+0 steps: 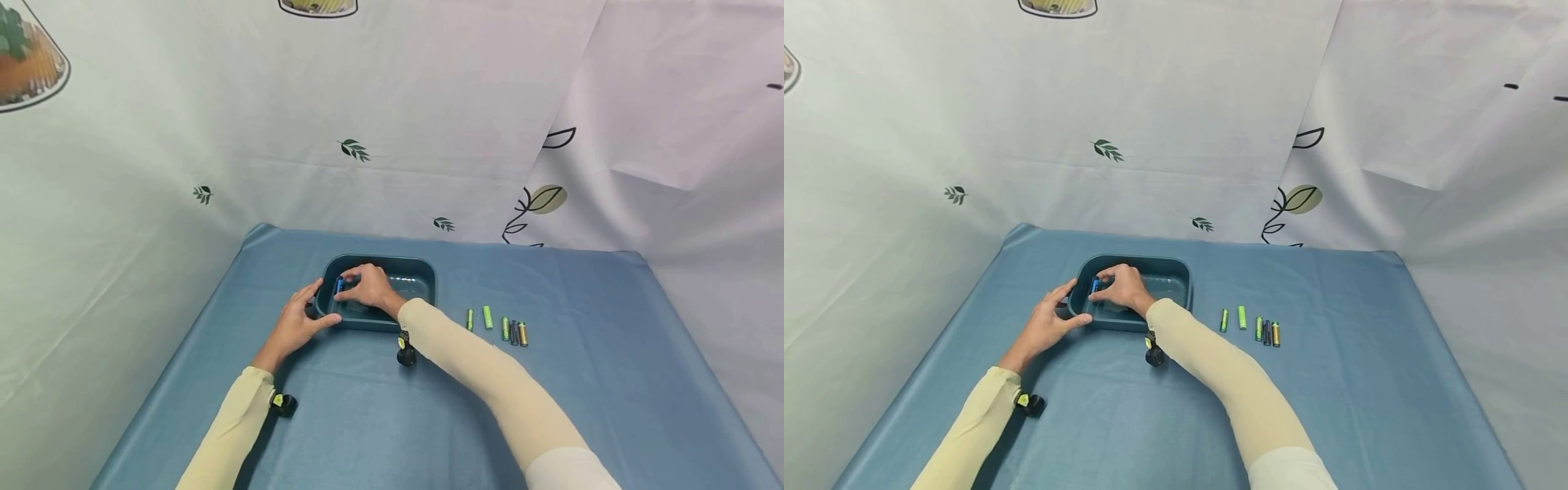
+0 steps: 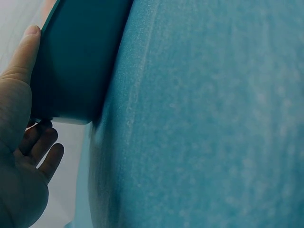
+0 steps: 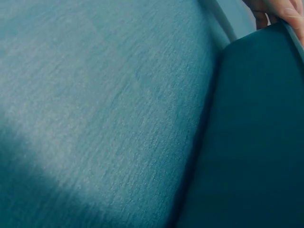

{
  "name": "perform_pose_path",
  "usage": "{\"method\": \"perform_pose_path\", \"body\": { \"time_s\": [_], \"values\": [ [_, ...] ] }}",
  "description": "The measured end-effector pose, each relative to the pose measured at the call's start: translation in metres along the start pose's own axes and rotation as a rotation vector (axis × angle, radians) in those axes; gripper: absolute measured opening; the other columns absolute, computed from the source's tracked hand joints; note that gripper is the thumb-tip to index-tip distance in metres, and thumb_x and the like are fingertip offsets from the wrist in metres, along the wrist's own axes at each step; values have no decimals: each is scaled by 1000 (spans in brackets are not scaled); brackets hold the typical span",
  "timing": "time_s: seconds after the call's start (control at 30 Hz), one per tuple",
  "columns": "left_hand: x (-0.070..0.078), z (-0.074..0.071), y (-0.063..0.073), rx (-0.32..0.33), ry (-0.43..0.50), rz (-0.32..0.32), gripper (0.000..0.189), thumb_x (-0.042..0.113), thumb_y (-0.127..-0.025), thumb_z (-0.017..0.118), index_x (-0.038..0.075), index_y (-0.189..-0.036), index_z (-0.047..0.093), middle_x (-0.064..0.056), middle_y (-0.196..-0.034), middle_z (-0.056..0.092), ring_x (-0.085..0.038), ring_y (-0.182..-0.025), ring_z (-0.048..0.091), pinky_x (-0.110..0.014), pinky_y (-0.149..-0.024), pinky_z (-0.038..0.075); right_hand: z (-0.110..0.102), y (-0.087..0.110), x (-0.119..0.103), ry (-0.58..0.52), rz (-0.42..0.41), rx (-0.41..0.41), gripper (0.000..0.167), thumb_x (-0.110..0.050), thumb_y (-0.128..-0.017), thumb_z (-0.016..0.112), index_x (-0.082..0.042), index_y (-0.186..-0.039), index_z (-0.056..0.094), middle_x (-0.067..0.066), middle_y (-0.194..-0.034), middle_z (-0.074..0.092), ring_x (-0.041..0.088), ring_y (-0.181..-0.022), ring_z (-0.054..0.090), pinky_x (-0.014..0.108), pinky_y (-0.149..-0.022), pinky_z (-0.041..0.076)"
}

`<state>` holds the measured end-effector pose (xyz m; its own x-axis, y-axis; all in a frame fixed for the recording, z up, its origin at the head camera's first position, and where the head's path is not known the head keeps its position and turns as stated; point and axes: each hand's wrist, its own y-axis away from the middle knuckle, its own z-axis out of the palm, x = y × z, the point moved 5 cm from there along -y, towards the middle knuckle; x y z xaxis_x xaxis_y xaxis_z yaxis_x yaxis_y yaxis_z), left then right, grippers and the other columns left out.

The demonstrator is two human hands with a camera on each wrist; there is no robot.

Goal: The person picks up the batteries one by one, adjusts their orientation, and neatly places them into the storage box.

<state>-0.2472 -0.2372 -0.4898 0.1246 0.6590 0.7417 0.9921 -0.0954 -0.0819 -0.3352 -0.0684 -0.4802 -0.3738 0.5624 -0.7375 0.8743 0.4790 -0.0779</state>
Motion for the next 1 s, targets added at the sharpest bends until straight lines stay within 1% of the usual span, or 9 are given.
{"method": "perform_pose_path", "body": {
  "time_s": [0.27,0.5,0.73,1.0],
  "values": [
    [1,-1,1,7,2,16,100,48,-85,83,16,-163,30,-22,-163,31,-44,-135,46,-63,-103,43,2,0,1,43,38,-2,51,-40,-81,88,-15,-124,76,2,-117,73,15,-104,67,30,-85,57],
    [0,0,2,12,9,19,99,46,-85,83,15,-163,31,-22,-163,32,-44,-134,47,-62,-102,44,5,-1,2,58,73,6,50,-42,-79,89,-17,-121,77,-2,-111,73,11,-96,66,27,-80,56],
    [0,0,3,15,12,15,100,49,-84,83,16,-163,31,-21,-163,32,-43,-131,49,-61,-101,45,9,-2,2,105,82,-6,49,-43,-79,89,-19,-119,77,-3,-109,71,10,-95,64,27,-80,55],
    [1,0,4,15,10,12,100,49,-84,83,17,-163,30,-21,-163,32,-43,-134,46,-62,-102,44,9,-2,3,107,85,-19,51,-43,-78,90,-17,-120,77,-3,-107,71,9,-90,63,26,-77,54]
  ]
}}
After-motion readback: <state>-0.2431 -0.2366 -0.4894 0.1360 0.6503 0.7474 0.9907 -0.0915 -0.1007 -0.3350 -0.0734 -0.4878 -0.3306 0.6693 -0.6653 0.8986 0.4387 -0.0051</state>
